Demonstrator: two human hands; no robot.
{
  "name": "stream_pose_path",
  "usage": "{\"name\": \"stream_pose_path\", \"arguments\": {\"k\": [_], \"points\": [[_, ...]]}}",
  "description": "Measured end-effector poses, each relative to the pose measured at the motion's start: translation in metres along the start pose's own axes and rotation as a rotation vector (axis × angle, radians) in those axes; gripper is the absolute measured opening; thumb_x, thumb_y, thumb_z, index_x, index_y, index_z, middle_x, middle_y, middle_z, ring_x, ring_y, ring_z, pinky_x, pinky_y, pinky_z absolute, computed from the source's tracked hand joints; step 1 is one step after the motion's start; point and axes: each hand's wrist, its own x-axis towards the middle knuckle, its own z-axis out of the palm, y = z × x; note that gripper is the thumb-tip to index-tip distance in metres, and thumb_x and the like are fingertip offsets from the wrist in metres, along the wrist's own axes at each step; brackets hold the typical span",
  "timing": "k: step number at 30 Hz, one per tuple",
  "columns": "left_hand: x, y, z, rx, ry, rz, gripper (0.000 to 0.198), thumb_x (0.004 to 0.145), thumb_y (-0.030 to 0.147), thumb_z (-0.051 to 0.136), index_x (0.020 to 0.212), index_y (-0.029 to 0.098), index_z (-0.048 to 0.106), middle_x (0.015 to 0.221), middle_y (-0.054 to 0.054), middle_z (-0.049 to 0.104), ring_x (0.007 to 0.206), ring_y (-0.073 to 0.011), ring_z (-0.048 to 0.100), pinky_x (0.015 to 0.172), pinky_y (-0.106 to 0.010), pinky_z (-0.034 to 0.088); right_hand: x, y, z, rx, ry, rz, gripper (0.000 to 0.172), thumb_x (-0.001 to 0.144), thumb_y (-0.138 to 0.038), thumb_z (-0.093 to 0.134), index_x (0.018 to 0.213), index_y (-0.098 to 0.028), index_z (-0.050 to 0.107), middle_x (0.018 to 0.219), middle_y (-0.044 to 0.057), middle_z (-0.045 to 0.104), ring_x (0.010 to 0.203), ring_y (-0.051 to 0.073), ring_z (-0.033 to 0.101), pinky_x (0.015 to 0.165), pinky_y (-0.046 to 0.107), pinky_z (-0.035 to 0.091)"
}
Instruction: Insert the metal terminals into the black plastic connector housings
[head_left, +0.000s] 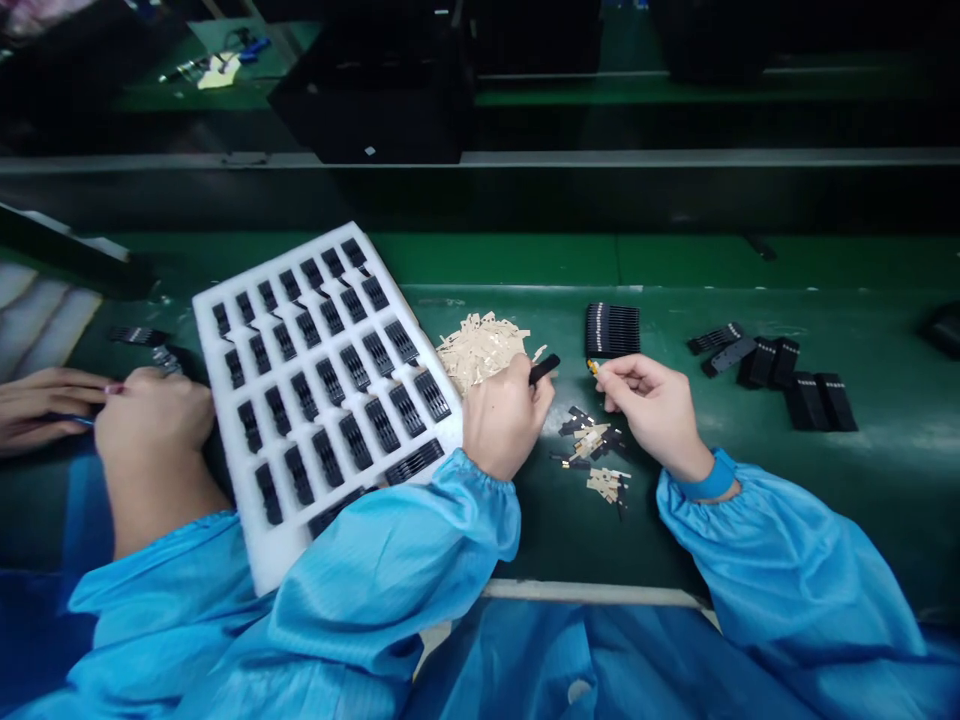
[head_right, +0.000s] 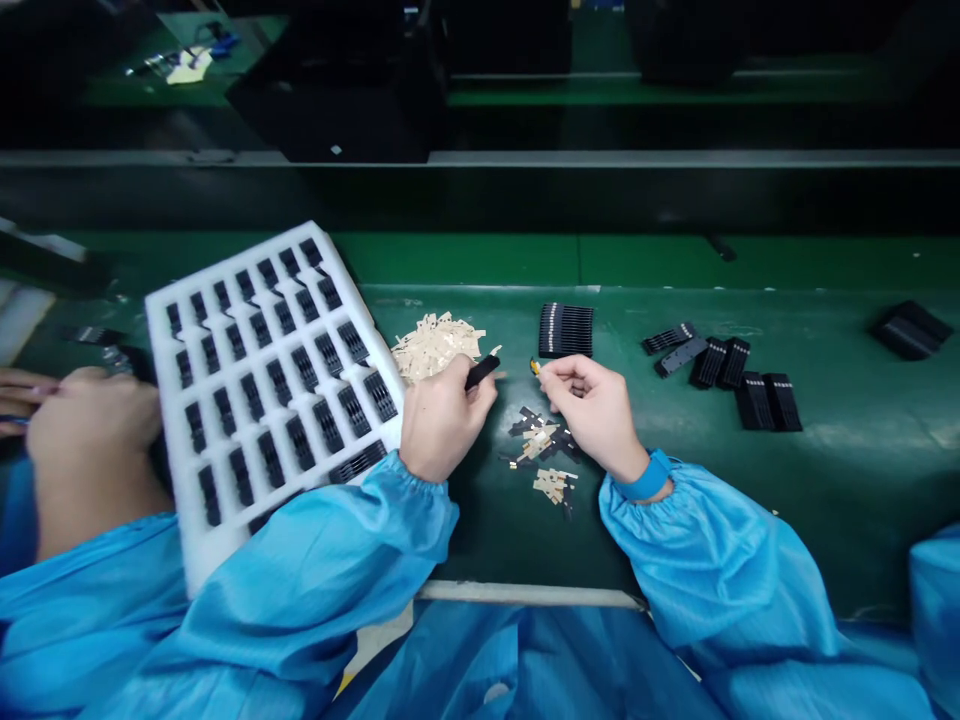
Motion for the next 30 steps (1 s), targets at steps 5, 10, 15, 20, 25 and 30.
{"name": "stream_pose_path", "arguments": {"k": [5,10,15,20,25,30], "points": [[0.0,-0.004,0.001,-0.026,0.064,0.036,0.019,0.092,0.022,0.052,0.107,0.019,0.064,0.086,-0.008,0.07,0.075,-0.0223,0.067,0.066,-0.03,0.043,0.001,0.0,-0.001,-0.018,-0.041,0.006,0.023,0.084,-0.042,0.073,0.083,-0.019,0.069,0.07,0.002,0.066,0.056,0.013,0.058,0.054,0.028,0.048],[0.003,-0.001,0.001,-0.616,-0.214,0.105,0.028,0.095,0.034,0.054,0.118,0.021,0.066,0.093,-0.004,0.072,0.074,-0.0155,0.065,0.068,-0.026,0.048,-0.003,0.002,-0.001,-0.048,-0.146,-0.054,0.017,0.087,-0.034,0.067,0.079,-0.02,0.063,0.069,0.0,0.061,0.06,0.014,0.057,0.058,0.028,0.047],[0.003,0.001,0.002,-0.664,-0.31,0.061,0.023,0.093,0.039,0.057,0.093,0.018,0.067,0.074,0.0,0.064,0.06,-0.0118,0.055,0.055,-0.023,0.04,-0.006,0.001,-0.001,-0.154,-0.171,-0.151,0.005,0.087,-0.022,0.061,0.082,-0.021,0.063,0.076,0.001,0.061,0.066,0.015,0.056,0.061,0.03,0.047],[0.0,0.003,0.001,-0.522,-0.181,0.077,0.015,0.091,0.033,0.06,0.086,0.02,0.066,0.061,0.004,0.052,0.059,-0.0115,0.05,0.058,-0.023,0.036,-0.008,-0.007,-0.001,-0.373,0.001,-0.341,0.008,0.083,-0.016,0.064,0.087,-0.022,0.061,0.087,0.003,0.059,0.071,0.016,0.054,0.068,0.033,0.047],[-0.005,0.007,0.002,-0.415,-0.167,0.174,0.008,0.089,0.026,0.061,0.089,0.022,0.068,0.064,0.003,0.059,0.059,-0.0115,0.052,0.061,-0.023,0.036,-0.007,-0.006,-0.002,-0.401,-0.119,-0.316,0.01,0.084,-0.014,0.06,0.08,-0.022,0.063,0.073,0.0,0.057,0.066,0.016,0.053,0.062,0.03,0.043],[-0.005,0.008,0.005,-0.38,-0.177,0.204,0.008,0.089,0.023,0.061,0.091,0.023,0.069,0.065,0.003,0.062,0.059,-0.0124,0.055,0.061,-0.024,0.037,-0.005,-0.001,-0.003,-0.417,-0.121,-0.292,0.011,0.08,-0.011,0.061,0.078,-0.021,0.065,0.067,-0.001,0.056,0.062,0.014,0.05,0.059,0.029,0.041]]}}
